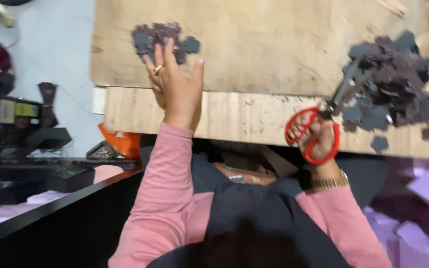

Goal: The person sits at a workbench and uses red-handled scissors to trim excess material from the edges of small flower-shaped leather pieces, one piece at a time. They place each trimmed piece onto a growing pile on the board and continue with the next piece.

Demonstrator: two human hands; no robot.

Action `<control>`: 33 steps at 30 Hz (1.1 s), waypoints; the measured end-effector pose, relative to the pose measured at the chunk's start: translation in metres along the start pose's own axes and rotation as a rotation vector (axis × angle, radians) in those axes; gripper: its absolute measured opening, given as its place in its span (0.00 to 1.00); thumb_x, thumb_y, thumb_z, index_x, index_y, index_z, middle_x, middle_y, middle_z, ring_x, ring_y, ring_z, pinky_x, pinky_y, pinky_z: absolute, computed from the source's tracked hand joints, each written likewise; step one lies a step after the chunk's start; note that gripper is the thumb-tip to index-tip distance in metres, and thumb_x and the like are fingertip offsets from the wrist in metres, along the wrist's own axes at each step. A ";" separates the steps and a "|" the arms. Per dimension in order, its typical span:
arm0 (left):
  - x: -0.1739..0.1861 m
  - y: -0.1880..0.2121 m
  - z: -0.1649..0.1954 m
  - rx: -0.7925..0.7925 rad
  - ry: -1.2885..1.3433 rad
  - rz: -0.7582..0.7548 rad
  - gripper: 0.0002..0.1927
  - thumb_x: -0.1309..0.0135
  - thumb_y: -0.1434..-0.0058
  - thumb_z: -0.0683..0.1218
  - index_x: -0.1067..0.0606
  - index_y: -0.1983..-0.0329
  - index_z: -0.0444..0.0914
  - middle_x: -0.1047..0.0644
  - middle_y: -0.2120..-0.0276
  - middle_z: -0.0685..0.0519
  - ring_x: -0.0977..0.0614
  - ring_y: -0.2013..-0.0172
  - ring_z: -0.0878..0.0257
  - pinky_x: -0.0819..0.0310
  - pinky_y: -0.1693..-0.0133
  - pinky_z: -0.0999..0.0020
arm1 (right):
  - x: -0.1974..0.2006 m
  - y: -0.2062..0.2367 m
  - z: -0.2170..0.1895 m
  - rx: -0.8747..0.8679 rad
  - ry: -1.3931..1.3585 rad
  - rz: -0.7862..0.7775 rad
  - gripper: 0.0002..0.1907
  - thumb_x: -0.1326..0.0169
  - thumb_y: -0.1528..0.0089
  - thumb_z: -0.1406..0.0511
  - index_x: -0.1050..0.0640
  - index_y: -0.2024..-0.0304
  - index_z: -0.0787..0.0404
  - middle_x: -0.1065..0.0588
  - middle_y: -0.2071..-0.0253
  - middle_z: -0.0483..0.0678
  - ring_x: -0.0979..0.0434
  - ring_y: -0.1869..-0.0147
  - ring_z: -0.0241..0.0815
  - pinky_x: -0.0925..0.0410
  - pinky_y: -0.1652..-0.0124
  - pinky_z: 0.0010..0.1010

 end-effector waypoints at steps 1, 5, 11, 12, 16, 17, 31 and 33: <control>-0.009 0.010 -0.001 0.026 0.002 -0.081 0.44 0.36 0.41 0.56 0.41 0.28 0.36 0.45 0.29 0.32 0.50 0.28 0.35 0.65 0.32 0.36 | 0.000 0.000 0.001 0.002 0.009 0.007 0.32 0.53 0.32 0.37 0.33 0.55 0.59 0.37 0.61 0.46 0.37 0.57 0.40 0.39 0.53 0.34; -0.031 0.023 -0.009 0.101 -0.144 -0.294 0.52 0.40 0.41 0.62 0.51 0.24 0.33 0.59 0.26 0.29 0.63 0.28 0.37 0.72 0.34 0.28 | -0.008 0.002 -0.003 0.002 0.020 -0.004 0.30 0.52 0.31 0.39 0.33 0.55 0.58 0.36 0.60 0.46 0.37 0.57 0.40 0.39 0.53 0.34; -0.031 0.021 -0.008 0.109 -0.299 -0.268 0.52 0.44 0.40 0.66 0.51 0.24 0.34 0.63 0.25 0.30 0.69 0.27 0.35 0.72 0.35 0.25 | -0.022 -0.006 -0.003 0.037 -0.008 0.002 0.27 0.50 0.30 0.42 0.32 0.55 0.59 0.36 0.62 0.45 0.37 0.59 0.39 0.38 0.55 0.34; -0.032 0.024 -0.004 0.093 -0.314 -0.252 0.51 0.45 0.39 0.66 0.51 0.24 0.33 0.63 0.25 0.29 0.69 0.27 0.34 0.72 0.34 0.25 | -0.023 -0.006 -0.002 0.040 -0.013 -0.006 0.26 0.50 0.30 0.43 0.32 0.55 0.58 0.36 0.62 0.45 0.37 0.59 0.39 0.38 0.55 0.34; -0.062 0.062 0.026 -0.103 -0.299 -0.407 0.51 0.49 0.35 0.68 0.51 0.23 0.31 0.61 0.25 0.30 0.67 0.27 0.33 0.75 0.36 0.22 | -0.021 0.002 -0.007 0.076 0.006 0.006 0.24 0.48 0.30 0.45 0.32 0.55 0.58 0.36 0.62 0.44 0.37 0.59 0.38 0.38 0.55 0.33; -0.072 0.078 0.033 -0.125 -0.297 -0.464 0.51 0.50 0.36 0.69 0.51 0.23 0.31 0.60 0.25 0.31 0.66 0.27 0.33 0.74 0.36 0.22 | -0.019 0.003 -0.010 0.090 0.015 0.005 0.24 0.48 0.30 0.45 0.32 0.55 0.57 0.37 0.62 0.44 0.37 0.59 0.38 0.38 0.55 0.32; -0.161 0.175 0.159 -0.585 -0.135 -0.698 0.51 0.52 0.39 0.71 0.49 0.24 0.34 0.55 0.25 0.38 0.60 0.25 0.42 0.70 0.33 0.28 | 0.054 0.045 -0.084 0.479 0.100 0.301 0.31 0.51 0.33 0.37 0.31 0.55 0.57 0.35 0.63 0.43 0.36 0.60 0.36 0.38 0.55 0.28; -0.173 0.179 0.173 -0.635 -0.161 -0.698 0.50 0.53 0.37 0.71 0.48 0.25 0.34 0.54 0.25 0.39 0.58 0.25 0.44 0.70 0.33 0.28 | 0.060 0.049 -0.087 0.509 0.075 0.335 0.31 0.51 0.33 0.37 0.31 0.55 0.57 0.35 0.63 0.43 0.36 0.61 0.36 0.37 0.56 0.29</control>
Point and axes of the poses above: each hand's wrist, its own y-axis away from the middle knuckle, its own x-axis out of the back of the hand, z = x × y, the point moved 8 cm from there along -y, towards the middle knuckle
